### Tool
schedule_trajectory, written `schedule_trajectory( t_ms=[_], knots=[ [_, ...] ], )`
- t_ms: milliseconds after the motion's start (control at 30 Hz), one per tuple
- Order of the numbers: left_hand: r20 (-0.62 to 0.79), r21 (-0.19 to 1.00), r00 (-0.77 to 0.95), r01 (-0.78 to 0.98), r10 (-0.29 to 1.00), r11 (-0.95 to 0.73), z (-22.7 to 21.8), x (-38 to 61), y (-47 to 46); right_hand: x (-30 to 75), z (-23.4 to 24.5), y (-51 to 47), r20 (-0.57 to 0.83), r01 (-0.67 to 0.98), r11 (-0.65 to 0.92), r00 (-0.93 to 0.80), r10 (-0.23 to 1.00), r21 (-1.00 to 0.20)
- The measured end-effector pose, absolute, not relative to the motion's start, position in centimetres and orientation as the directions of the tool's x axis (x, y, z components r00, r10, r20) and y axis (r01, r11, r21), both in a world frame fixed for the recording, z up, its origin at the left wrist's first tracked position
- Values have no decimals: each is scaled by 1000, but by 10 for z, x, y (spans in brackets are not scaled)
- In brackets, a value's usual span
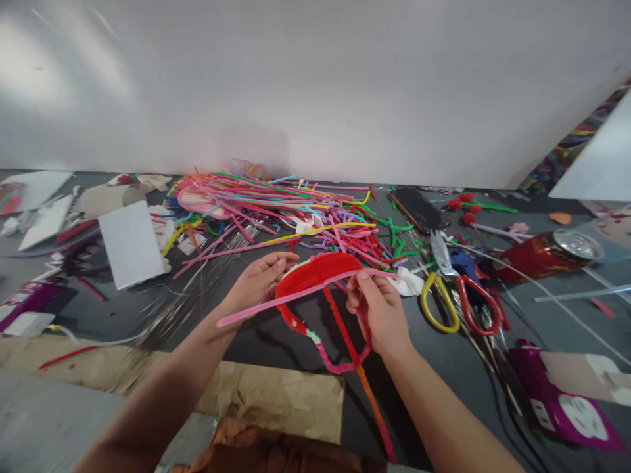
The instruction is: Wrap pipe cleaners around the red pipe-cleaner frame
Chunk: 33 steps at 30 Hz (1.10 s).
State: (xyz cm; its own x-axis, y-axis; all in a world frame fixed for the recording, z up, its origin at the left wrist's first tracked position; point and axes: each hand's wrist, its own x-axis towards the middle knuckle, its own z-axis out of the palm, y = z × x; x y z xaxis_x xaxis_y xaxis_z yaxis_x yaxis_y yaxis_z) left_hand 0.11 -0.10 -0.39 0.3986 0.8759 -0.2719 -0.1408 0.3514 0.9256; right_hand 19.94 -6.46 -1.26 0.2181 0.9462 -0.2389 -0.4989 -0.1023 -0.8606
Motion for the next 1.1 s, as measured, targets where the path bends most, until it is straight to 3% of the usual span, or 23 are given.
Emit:
schedule_trajectory(
  t_ms=[100,267,467,600,767,1000,1100],
  knots=[
    [-296,893,440,-188,848,409,-11,0,3,199,-10,-61,-278,-611,-54,278,919,-790],
    [-311,820,623,-207,718,534,-10,6,-6,198,-9,-60,-295,-638,31,398,869,-770],
    [-247,837,624,-249,742,488,-5,10,-14,195,-17,-61,-258,-512,40,496,829,-858],
    [-305,869,551,-173,777,464,-5,6,-11,191,-22,-62,-221,-497,20,420,880,-867],
    [-273,836,466,-319,842,447,5,-6,1,198,-20,-59,-206,-606,-11,254,945,-795],
    [-321,779,575,-292,752,556,3,-11,7,203,-16,-60,-332,-567,-272,2,943,-777],
    [-361,817,536,-212,763,536,-3,-5,4,203,-12,-64,-303,-537,-283,-52,951,-795]
  ],
)
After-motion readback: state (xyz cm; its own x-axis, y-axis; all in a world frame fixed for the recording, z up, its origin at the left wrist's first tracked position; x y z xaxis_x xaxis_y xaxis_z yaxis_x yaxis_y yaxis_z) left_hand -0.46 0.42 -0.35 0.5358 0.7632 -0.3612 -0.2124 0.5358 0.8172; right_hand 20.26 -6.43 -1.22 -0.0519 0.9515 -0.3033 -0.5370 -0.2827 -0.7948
